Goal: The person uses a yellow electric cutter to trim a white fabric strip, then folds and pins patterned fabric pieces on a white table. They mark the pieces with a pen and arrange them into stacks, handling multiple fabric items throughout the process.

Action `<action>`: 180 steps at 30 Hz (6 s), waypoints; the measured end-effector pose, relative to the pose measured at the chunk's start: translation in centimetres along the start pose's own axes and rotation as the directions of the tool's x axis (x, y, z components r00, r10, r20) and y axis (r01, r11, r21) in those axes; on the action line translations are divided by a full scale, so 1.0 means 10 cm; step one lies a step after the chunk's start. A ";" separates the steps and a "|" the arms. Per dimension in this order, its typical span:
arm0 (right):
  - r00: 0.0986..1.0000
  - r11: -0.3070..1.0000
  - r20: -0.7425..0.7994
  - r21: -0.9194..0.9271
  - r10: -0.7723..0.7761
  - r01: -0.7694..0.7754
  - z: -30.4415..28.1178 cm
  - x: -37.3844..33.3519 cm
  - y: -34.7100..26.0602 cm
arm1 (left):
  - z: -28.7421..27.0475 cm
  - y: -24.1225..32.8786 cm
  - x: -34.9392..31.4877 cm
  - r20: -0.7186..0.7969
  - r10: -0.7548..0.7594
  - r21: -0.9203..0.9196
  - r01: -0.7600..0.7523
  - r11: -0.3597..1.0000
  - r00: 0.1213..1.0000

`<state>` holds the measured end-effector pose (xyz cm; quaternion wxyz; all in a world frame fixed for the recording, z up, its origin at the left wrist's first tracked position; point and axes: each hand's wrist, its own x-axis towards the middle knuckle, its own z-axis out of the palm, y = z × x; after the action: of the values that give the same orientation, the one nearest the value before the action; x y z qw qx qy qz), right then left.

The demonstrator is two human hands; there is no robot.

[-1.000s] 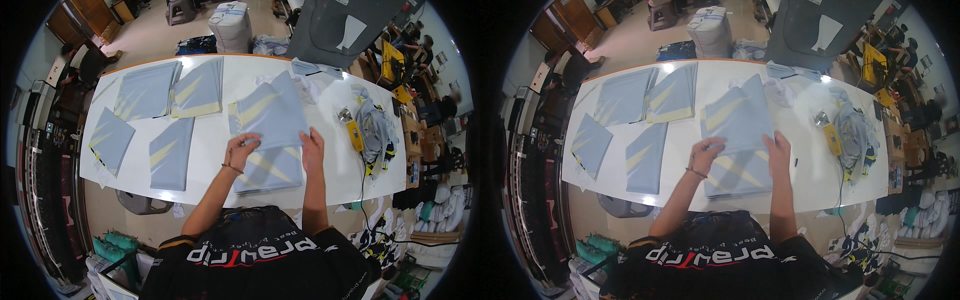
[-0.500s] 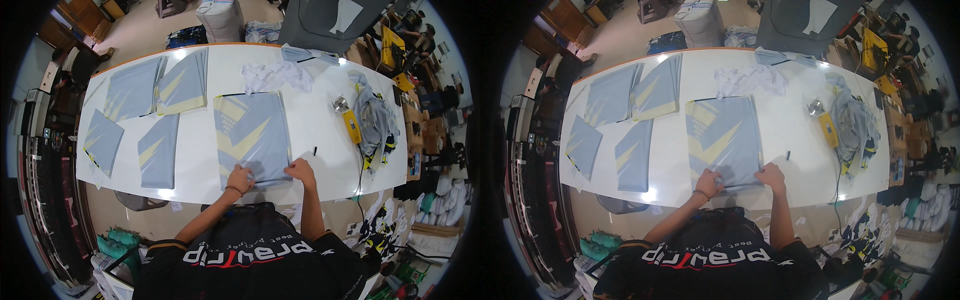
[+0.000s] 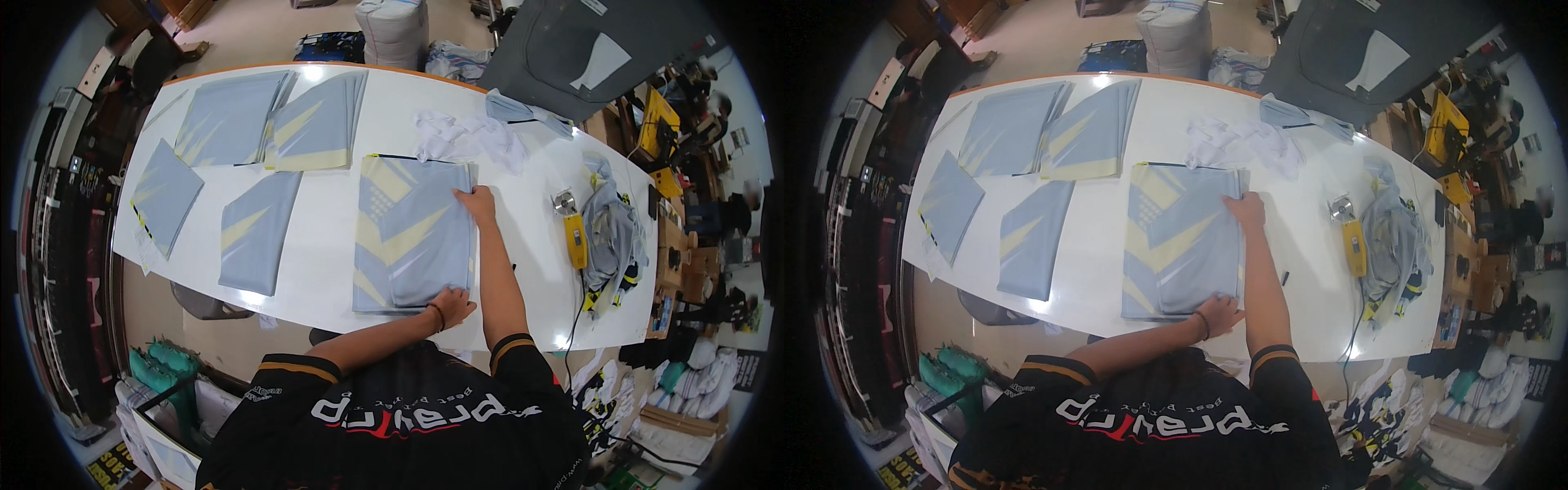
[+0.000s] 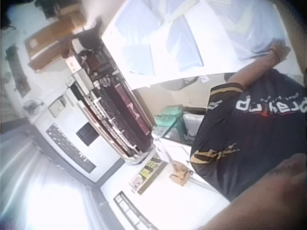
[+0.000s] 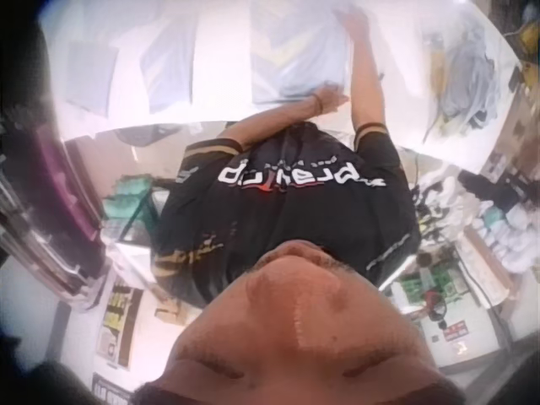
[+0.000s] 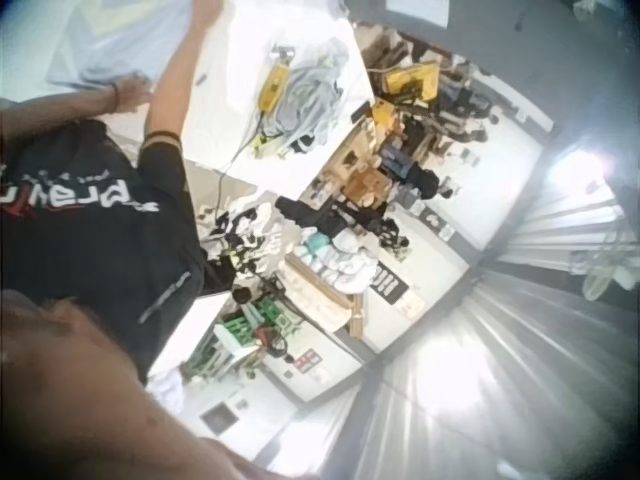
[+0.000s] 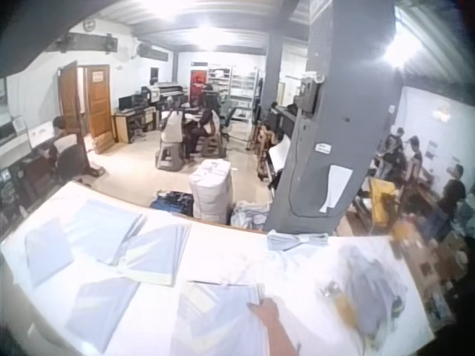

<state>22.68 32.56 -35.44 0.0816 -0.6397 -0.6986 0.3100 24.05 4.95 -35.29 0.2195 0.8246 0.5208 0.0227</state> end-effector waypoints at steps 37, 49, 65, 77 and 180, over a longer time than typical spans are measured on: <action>0.997 0.994 -0.078 0.104 -0.021 0.030 0.85 -0.32 -0.74 | -0.22 -0.22 -1.39 -0.419 -0.397 -0.178 0.354 0.918 0.817; 0.969 0.960 -0.062 -0.164 -0.238 0.225 0.56 -0.52 -1.51 | 0.02 -0.51 -1.63 -0.497 -0.453 -0.387 0.278 0.879 0.740; 0.926 0.944 -0.187 -0.091 -0.328 0.316 1.41 -0.71 -1.99 | -0.22 -0.90 -2.25 -0.527 -0.767 -0.575 0.511 0.639 0.366; 0.700 0.987 -0.696 -0.085 -0.159 0.139 0.32 0.66 -0.10 | -0.50 -1.37 -1.68 -0.437 -0.528 -0.184 0.503 0.845 0.728; 0.823 0.843 -0.191 -0.174 -0.535 0.508 -0.80 -1.63 1.13 | -0.26 -1.83 -2.84 -0.633 -0.746 -0.305 0.819 0.485 0.207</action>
<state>39.02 19.73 -30.51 0.2075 -0.4593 -0.8491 0.1581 -5.14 -12.22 -34.60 -0.0546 0.3785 0.9039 0.1918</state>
